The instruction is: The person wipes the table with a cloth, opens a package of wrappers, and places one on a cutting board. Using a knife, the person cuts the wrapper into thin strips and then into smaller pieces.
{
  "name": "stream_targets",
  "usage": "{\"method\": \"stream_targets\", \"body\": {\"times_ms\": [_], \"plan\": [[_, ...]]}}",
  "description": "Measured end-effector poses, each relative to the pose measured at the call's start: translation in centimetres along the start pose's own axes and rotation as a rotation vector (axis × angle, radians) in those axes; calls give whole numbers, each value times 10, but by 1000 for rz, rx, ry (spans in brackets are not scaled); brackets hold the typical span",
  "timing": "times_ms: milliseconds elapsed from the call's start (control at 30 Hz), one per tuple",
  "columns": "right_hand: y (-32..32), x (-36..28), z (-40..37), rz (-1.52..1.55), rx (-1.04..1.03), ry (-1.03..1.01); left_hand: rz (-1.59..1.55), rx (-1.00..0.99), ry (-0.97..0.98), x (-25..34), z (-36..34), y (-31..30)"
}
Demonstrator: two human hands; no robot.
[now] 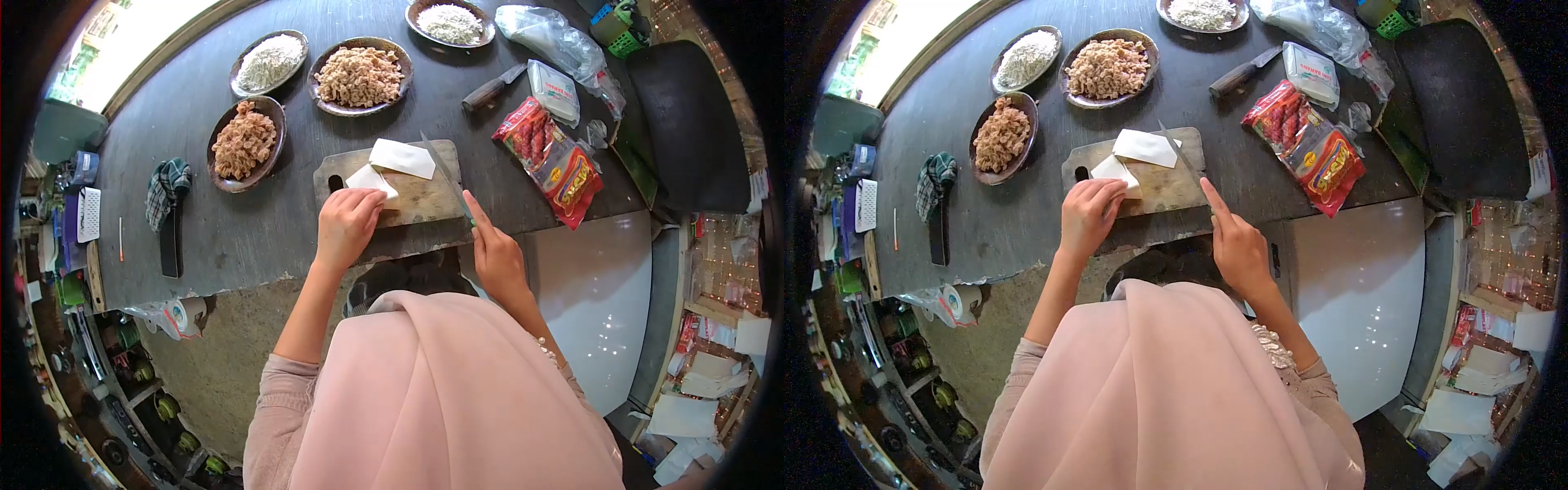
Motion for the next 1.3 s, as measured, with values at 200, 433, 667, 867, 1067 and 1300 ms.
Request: {"method": "stream_targets", "body": {"times_ms": [200, 433, 667, 867, 1067, 1300], "plan": [[2, -2, 0, 59, 23, -18, -94, 113, 157, 34, 7, -29], [3, -1, -5, 81, 31, -10, 89, 152, -237, -1, -33, -29], [2, -4, -3, 96, 32, 13, -156, 157, -267, -2, -36, -3], [-18, -8, 2, 163, 154, -6, -789, -43, -545, -16, 22, 21], [-26, 5, -1, 111, 131, 149, -1125, -50, -632, -37, 75, 41], [-31, 5, -9, 176, 259, 66, -204, -15, -286, -77, 69, 43]]}}
Point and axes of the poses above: each hand's wrist, its own z-axis towards the middle knuckle, its own y-axis out of the palm, x = y × z, the point moved 10 cm from there along z, towards the middle knuckle, and after that the axes turned 10 degrees about x, right-handed, at the moved point
